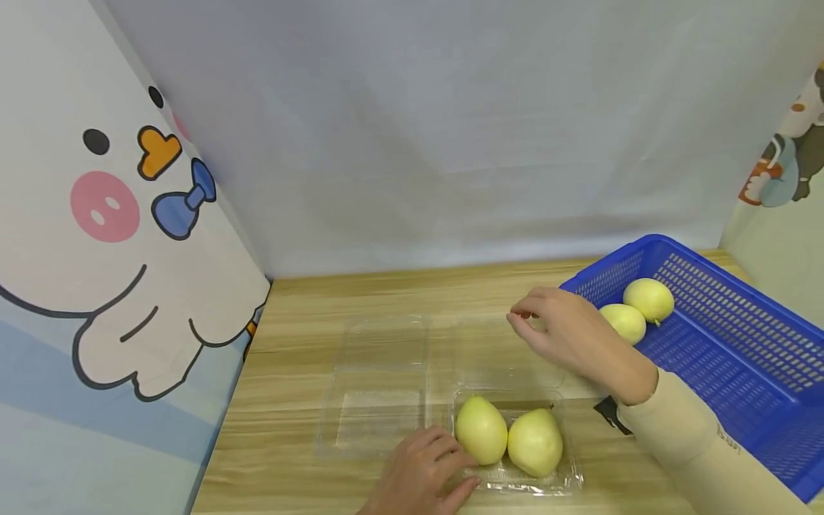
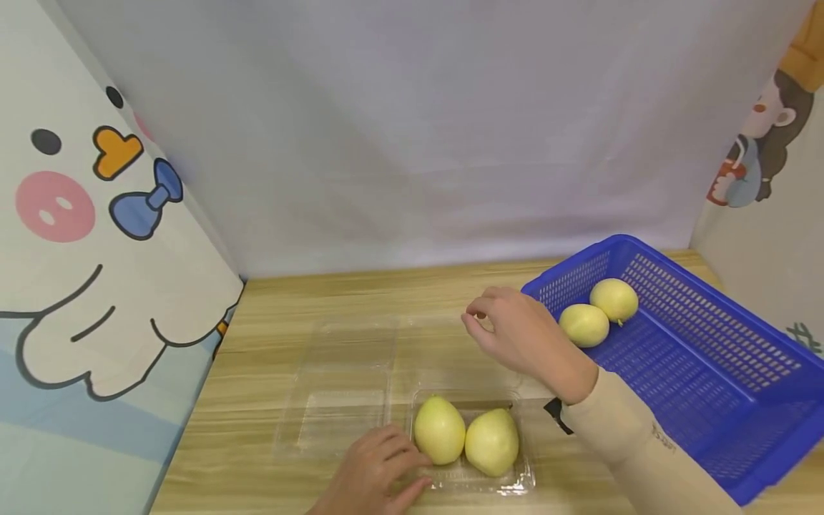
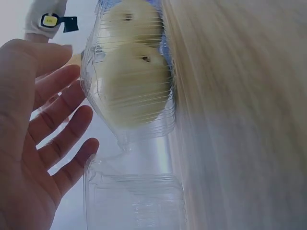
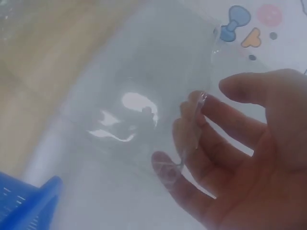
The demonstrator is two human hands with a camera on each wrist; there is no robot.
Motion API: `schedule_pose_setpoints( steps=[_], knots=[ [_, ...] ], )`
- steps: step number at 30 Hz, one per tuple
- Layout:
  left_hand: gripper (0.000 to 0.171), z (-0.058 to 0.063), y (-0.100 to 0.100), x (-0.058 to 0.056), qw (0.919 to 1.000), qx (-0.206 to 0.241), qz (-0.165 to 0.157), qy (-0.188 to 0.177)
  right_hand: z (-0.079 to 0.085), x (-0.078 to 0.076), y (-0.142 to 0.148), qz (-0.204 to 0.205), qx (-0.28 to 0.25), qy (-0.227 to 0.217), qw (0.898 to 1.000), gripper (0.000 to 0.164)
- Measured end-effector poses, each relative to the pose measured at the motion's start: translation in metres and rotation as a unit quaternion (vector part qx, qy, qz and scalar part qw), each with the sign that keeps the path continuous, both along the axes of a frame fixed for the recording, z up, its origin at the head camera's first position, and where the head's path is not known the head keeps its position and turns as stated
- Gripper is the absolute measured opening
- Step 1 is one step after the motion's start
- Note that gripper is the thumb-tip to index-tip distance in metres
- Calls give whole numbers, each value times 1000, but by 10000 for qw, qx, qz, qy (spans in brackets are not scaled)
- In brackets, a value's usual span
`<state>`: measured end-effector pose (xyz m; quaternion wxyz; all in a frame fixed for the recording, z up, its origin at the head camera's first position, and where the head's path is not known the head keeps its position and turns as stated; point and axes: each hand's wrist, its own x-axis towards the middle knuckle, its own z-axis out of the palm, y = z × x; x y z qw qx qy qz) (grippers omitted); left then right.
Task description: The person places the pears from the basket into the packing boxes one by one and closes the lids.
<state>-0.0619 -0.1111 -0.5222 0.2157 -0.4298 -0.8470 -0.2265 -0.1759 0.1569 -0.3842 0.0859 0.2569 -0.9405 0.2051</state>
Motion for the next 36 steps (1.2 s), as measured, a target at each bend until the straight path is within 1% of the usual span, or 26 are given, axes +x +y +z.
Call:
schedule_pose_setpoints(
  steps=[2,3,5,6,8,11,13,15,17,20,22,25,27,30,33,36],
  knots=[
    [21,0,1,0,9998,147,-13,138,1,9,2,42,-75,143,9999,19],
    [23,1,1,-1,9994,234,-22,266,1,13,3,75,-116,209,9997,18],
    [22,2,1,-2,9971,450,-36,606,1,22,4,130,-172,314,9993,16],
    [19,3,1,-3,9948,578,-39,838,0,27,5,170,-200,382,9989,15],
    [15,5,1,-6,9875,916,-93,1279,-3,37,8,232,-255,499,9982,12],
    [20,8,2,-9,9730,1496,-99,1756,-8,52,14,246,-265,568,9977,10],
    [24,11,2,-11,9646,1781,-73,1943,-12,61,18,224,-285,617,9974,10],
    [28,12,3,-10,9618,1896,30,1973,-17,70,23,216,-303,719,9967,11],
    [33,12,4,-10,9623,1886,71,1957,-22,77,28,262,-357,871,9952,13],
    [39,9,5,-9,9671,1795,72,1800,-30,84,35,292,-397,1052,9932,17],
    [41,7,6,-9,9693,1749,19,1730,-35,89,39,274,-403,1017,9936,19],
    [42,4,7,-9,9721,1629,-67,1688,-41,95,45,251,-346,845,9955,21],
    [42,3,6,-9,9754,1464,-110,1642,-46,99,48,259,-276,760,9964,21],
    [41,3,6,-8,9818,1079,-188,1554,-56,106,55,230,-159,768,9967,24],
    [39,4,5,-5,9868,696,-243,1439,-68,111,63,185,-124,775,9967,27],
    [39,4,3,-2,9899,423,-277,1328,-83,116,69,250,-138,827,9962,31]
  ],
)
